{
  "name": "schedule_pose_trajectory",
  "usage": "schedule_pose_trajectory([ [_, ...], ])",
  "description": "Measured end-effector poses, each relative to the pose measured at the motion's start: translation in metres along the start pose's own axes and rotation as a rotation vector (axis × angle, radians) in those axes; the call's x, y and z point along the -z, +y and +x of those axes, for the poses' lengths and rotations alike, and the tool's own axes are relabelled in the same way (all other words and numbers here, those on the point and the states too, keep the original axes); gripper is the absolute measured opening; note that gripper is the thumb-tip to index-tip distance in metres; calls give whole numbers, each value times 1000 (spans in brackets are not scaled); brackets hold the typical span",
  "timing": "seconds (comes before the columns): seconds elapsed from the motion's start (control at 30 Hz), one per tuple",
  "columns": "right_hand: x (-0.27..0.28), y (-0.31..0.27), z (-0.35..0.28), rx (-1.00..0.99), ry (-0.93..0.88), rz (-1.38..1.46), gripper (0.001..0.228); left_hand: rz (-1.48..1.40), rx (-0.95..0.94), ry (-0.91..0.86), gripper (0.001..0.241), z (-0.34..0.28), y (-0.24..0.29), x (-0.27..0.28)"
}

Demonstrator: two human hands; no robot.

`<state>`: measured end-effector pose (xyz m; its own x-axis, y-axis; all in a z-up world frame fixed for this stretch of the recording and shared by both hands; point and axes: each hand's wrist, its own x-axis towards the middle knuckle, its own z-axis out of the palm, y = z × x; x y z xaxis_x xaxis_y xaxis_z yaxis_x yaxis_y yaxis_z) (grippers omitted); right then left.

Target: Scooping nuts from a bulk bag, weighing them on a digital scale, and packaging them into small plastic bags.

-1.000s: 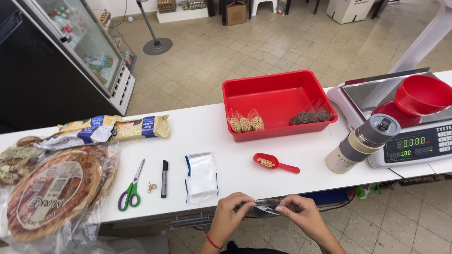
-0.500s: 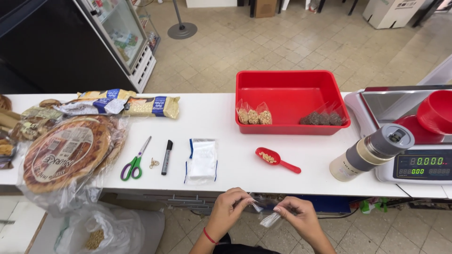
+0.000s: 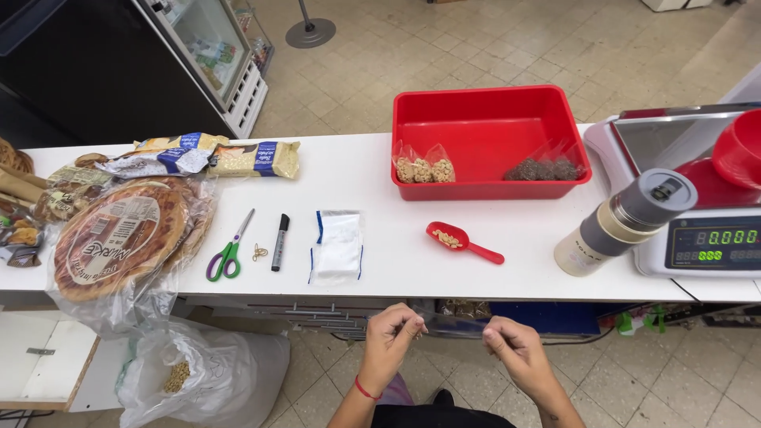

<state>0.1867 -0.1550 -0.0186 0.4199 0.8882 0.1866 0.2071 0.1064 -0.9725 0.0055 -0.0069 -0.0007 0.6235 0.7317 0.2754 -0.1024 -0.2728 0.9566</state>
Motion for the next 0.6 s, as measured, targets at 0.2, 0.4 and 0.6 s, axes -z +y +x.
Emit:
schedule_pose_trajectory([
  [0.2, 10, -8, 3, 73, 88, -37, 40, -83, -39, -93, 22, 7, 11, -8],
  [0.4, 17, 0, -4, -59, -15, 193, 5, -272, 85, 75, 6, 6, 7, -11],
  [0.6, 4, 7, -8, 80, -82, 114, 24, -22, -185, 87, 41, 9, 14, -23],
])
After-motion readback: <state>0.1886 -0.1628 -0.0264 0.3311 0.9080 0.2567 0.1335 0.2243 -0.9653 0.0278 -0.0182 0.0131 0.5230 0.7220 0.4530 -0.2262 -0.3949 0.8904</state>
